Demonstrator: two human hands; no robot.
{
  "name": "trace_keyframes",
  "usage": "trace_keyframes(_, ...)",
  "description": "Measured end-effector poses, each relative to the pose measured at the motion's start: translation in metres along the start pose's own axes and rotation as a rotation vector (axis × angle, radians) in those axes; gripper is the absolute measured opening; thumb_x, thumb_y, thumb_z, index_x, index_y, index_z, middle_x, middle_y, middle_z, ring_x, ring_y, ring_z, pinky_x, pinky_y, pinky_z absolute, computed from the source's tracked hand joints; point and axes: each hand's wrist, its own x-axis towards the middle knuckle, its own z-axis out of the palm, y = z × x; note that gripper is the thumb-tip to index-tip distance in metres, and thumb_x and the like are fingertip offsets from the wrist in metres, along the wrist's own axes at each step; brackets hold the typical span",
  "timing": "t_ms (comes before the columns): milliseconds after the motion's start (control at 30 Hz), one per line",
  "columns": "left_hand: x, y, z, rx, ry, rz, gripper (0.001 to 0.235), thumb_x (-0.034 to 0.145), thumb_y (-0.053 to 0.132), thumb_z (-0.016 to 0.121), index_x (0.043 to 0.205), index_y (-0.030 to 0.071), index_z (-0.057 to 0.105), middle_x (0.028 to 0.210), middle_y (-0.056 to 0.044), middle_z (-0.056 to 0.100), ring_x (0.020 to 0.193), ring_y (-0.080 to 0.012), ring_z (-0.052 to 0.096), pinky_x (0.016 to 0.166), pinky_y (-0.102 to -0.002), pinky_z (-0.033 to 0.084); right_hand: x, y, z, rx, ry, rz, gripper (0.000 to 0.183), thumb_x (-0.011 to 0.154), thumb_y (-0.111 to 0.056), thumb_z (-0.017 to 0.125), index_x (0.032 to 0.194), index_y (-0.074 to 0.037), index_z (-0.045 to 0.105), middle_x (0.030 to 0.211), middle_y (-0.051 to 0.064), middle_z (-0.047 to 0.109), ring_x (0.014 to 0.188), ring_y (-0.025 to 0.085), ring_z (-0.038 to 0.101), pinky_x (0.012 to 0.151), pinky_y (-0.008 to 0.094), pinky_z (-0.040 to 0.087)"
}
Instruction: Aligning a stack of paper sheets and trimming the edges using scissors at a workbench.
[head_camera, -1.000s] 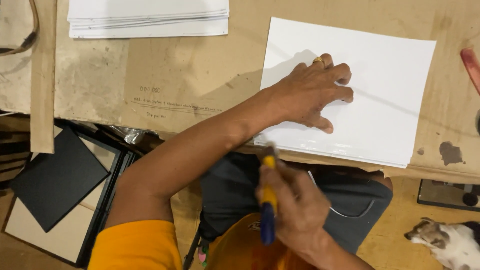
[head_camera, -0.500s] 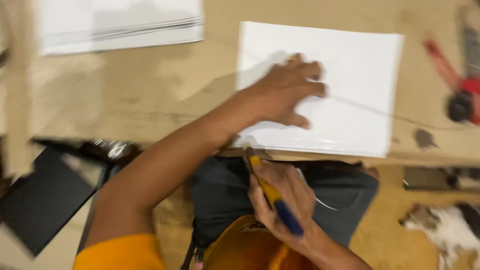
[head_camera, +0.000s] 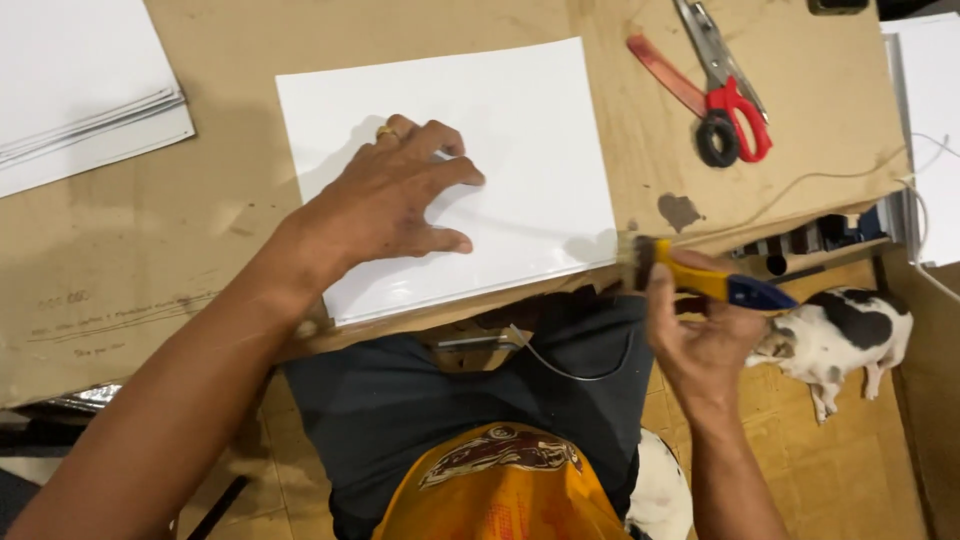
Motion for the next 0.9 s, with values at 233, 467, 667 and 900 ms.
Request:
trace_keyframes(233,0.002,0.018,-0.011,0.089,0.025,-0.052,0.063,0.077,0.042,0.088,0.133,0.021,0.066,0.135,-0.007,0.05,0.124,-0.0389,0.042,0.09,-0.051,0.051,-0.015,-0.026,0.011,0.076,0.041,0.137,0.013,0.094,-0.003,0.073,0.106,-0.003,0.068,0.098,0.012,0.07,0.091,0.026,0.072,0.083,0.03,0.058)
trace_keyframes(467,-0.002,0.031,-0.019,0.125,-0.001,-0.113,0.057,0.08,0.036,0.087,0.131,0.017,0.069,0.136,-0.014,0.055,0.132,-0.0436,0.048,0.087,-0.054,0.058,-0.024,0.011,-0.022,0.033,0.145,0.135,0.017,0.098,0.012,0.072,0.114,0.007,0.07,0.091,0.018,0.065,0.081,0.022,0.069,0.074,0.032,0.057)
trace_keyframes(667,-0.001,0.035,-0.024,0.136,-0.028,-0.118,0.057,0.081,0.035,0.087,0.131,0.016,0.068,0.136,-0.016,0.054,0.131,-0.0448,0.048,0.089,-0.052,0.059,-0.021,0.025,0.008,0.058,0.162,0.159,0.017,0.089,0.007,0.079,0.105,0.003,0.073,0.087,0.021,0.071,0.083,0.026,0.072,0.072,0.038,0.058)
trace_keyframes(900,0.007,0.013,-0.003,0.03,-0.059,-0.11,0.07,0.078,0.045,0.084,0.139,0.029,0.055,0.148,-0.003,0.039,0.13,-0.037,0.031,0.103,-0.05,0.039,0.094,0.037,-0.023,0.036,0.235,0.161,0.026,0.116,-0.002,0.06,0.091,-0.005,0.061,0.085,0.005,0.062,0.077,0.013,0.058,0.068,0.027,0.049)
